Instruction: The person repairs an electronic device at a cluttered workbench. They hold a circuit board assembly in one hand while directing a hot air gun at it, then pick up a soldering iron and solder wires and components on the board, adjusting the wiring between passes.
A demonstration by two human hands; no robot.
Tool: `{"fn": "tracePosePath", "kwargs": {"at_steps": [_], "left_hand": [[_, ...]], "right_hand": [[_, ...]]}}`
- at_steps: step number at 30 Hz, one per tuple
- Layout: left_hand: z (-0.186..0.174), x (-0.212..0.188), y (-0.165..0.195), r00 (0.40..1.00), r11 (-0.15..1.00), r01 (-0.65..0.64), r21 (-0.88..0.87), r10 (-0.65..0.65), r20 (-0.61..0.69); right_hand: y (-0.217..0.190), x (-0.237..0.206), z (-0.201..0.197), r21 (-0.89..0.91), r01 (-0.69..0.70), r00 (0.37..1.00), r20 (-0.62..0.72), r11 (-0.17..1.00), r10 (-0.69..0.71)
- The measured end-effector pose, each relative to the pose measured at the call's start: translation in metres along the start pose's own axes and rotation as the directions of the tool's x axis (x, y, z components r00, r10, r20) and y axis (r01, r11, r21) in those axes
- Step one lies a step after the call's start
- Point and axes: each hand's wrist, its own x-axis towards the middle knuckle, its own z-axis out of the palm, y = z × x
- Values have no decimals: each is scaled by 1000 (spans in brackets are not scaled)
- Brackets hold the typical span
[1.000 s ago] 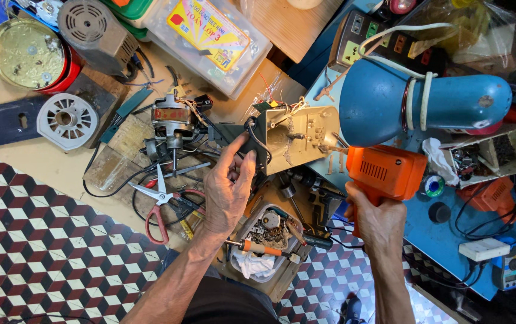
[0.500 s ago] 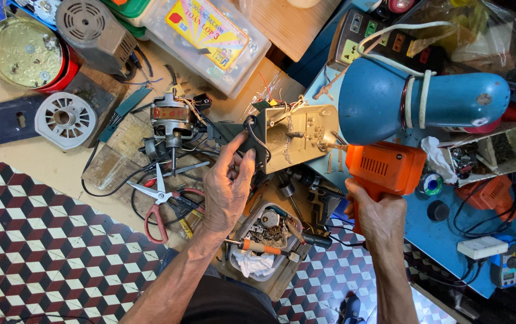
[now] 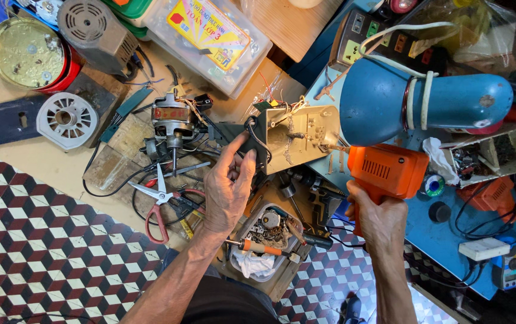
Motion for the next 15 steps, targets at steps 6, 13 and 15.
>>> {"fn": "tracePosePath", "kwargs": {"at_steps": [6,13,15], "left_hand": [[0,0,-1,1000,1000,-3,6,3,1],[0,0,-3,1000,1000,-19,0,19,2],[0,0,-3,1000,1000,-4,17,4,5]], "right_hand": [[3,3,-2,-16,0,1000,4,1000,0],[2,4,0,10,36,999,20,999,-36],[0,3,1,-16,26,1000,15,1000,-25]]}}
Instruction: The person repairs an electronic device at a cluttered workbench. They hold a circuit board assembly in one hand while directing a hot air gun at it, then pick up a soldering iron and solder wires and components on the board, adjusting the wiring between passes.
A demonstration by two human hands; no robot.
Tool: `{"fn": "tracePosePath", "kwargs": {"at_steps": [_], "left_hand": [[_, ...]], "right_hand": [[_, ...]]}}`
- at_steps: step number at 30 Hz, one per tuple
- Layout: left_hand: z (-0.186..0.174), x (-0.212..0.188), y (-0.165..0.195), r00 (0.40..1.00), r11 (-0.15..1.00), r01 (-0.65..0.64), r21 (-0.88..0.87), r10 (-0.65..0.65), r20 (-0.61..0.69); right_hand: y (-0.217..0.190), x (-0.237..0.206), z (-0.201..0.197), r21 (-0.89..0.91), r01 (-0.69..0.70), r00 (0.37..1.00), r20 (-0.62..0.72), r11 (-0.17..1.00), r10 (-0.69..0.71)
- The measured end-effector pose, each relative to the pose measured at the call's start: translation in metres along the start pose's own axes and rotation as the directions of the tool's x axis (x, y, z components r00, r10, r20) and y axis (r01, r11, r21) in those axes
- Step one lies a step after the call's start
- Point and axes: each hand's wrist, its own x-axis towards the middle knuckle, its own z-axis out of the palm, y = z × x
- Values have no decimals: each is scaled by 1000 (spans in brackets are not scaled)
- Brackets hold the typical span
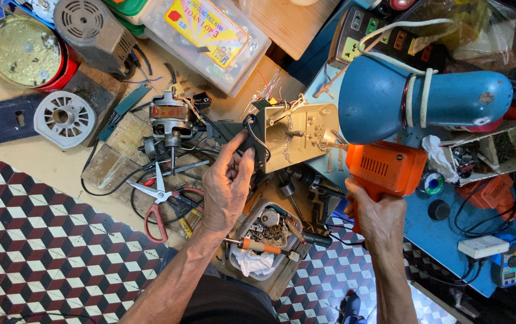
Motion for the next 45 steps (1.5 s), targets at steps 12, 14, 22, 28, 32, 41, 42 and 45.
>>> {"fn": "tracePosePath", "kwargs": {"at_steps": [12,14,22,28,32,41,42,45], "left_hand": [[-1,0,4,1000,998,26,-61,-26,-4],[0,0,4,1000,999,17,-37,-17,-7],[-1,0,1,1000,1000,-3,-27,3,9],[-2,0,2,1000,999,13,-49,-13,17],[-1,0,4,1000,998,12,-61,-11,25],[-2,-1,4,1000,998,-20,-59,21,17],[-2,-1,4,999,998,-34,-61,35,17],[0,-1,3,999,989,-27,-147,32,30]], "right_hand": [[-8,-7,-3,8,-25,1000,-3,1000,25],[-7,-7,-1,12,-86,996,-5,996,86],[-5,-7,2,32,-22,1000,-17,999,22],[-3,-4,-4,-23,-19,1000,-14,1000,18],[-1,-1,-3,-23,-23,1000,-15,999,22],[-7,-9,-12,51,-87,996,16,995,86],[-9,-10,-14,3,-121,993,9,993,121],[-13,-11,-16,-93,-36,999,-5,995,36]]}}
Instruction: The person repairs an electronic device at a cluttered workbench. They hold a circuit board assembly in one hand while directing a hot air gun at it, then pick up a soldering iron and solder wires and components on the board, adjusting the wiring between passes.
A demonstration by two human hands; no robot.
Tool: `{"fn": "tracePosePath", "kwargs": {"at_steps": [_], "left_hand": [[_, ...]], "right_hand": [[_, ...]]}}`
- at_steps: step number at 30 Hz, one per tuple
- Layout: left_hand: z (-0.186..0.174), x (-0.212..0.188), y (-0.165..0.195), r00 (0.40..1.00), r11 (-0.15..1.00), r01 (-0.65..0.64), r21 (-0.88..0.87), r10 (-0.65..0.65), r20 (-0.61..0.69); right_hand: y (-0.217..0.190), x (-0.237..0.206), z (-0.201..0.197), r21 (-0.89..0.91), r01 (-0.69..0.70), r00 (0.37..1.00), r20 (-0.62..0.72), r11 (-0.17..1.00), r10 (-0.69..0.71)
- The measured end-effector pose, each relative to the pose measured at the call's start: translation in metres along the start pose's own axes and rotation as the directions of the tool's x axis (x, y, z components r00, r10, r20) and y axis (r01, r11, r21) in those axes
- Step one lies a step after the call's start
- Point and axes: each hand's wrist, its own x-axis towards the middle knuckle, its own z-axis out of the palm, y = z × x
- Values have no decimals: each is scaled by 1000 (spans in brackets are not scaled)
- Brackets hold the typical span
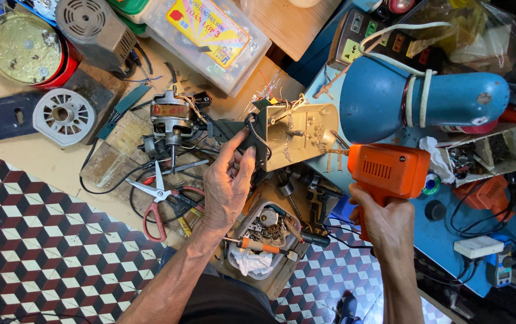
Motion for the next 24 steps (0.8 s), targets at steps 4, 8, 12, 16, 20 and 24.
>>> {"fn": "tracePosePath", "kwargs": {"at_steps": [4,8,12,16,20,24], "left_hand": [[-1,-1,-1,1000,996,15,88,-14,-13],[0,0,-1,1000,997,7,71,-6,-13],[0,0,2,1000,997,0,82,1,-16],[1,-1,6,1000,998,9,65,-7,-19],[2,0,8,1000,998,16,60,-15,-18],[1,0,7,1000,998,7,58,-6,-12]], "right_hand": [[-3,5,4,-6,3,1000,-5,1000,-3],[-2,7,3,-14,-19,1000,7,1000,19],[-1,9,2,-23,0,1000,4,1000,0],[1,10,3,-34,-8,1000,9,999,8],[2,10,4,-53,2,1000,2,999,-2],[3,10,6,-123,-1,1000,-12,992,-1]]}}
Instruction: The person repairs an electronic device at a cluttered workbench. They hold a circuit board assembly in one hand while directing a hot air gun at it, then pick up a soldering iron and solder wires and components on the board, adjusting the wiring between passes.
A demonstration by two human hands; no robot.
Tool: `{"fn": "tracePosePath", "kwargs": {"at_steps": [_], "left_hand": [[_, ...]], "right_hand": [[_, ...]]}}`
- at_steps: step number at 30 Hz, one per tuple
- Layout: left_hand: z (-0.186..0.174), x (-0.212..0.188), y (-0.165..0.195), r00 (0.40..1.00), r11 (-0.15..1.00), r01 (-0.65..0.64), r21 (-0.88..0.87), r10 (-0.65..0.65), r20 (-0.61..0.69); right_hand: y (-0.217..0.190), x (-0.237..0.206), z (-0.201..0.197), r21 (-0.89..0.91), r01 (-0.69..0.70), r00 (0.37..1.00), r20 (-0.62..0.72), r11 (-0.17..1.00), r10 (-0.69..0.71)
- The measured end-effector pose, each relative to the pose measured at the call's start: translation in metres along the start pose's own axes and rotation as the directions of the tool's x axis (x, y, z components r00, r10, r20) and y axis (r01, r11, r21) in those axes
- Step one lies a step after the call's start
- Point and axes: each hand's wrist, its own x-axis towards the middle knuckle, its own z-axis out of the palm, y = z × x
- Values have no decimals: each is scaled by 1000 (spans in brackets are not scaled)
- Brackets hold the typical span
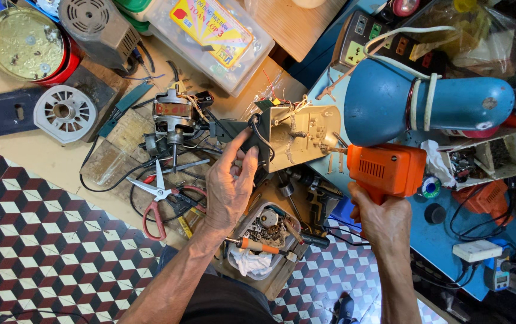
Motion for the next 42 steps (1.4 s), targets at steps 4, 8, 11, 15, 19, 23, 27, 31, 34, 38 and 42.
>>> {"fn": "tracePosePath", "kwargs": {"at_steps": [4,8,11,15,19,23,27,31,34,38,42], "left_hand": [[0,1,-1,1000,1000,4,28,-4,0],[-1,-1,-1,1000,1000,-13,5,13,3],[0,1,-2,1000,1000,-13,8,13,5],[0,1,-3,1000,1000,12,3,-12,3],[0,-1,-2,1000,1000,6,1,-6,-6],[0,0,-1,1000,1000,20,-4,-20,2],[0,1,-1,1000,1000,21,-5,-21,7],[0,0,0,1000,1000,0,-27,0,10],[-2,0,0,1000,1000,5,7,-6,11],[-1,0,0,1000,1000,24,-1,-24,6],[0,0,0,999,999,40,-2,-40,6]], "right_hand": [[0,-1,2,24,43,999,-12,999,-43],[-2,-2,2,39,11,1000,0,999,-11],[-5,-3,2,59,50,999,-3,997,-50],[-5,-6,0,76,2,1000,-6,997,-2],[-5,-2,0,29,-22,1000,9,999,22],[-2,1,2,60,19,1000,-3,998,-18],[2,1,2,102,55,998,-18,993,-54],[3,3,2,138,37,999,-1,990,-37],[3,0,-2,206,73,997,7,976,-76],[4,-7,-16,218,43,999,17,975,-47],[4,-9,-17,198,6,1000,12,980,-9]]}}
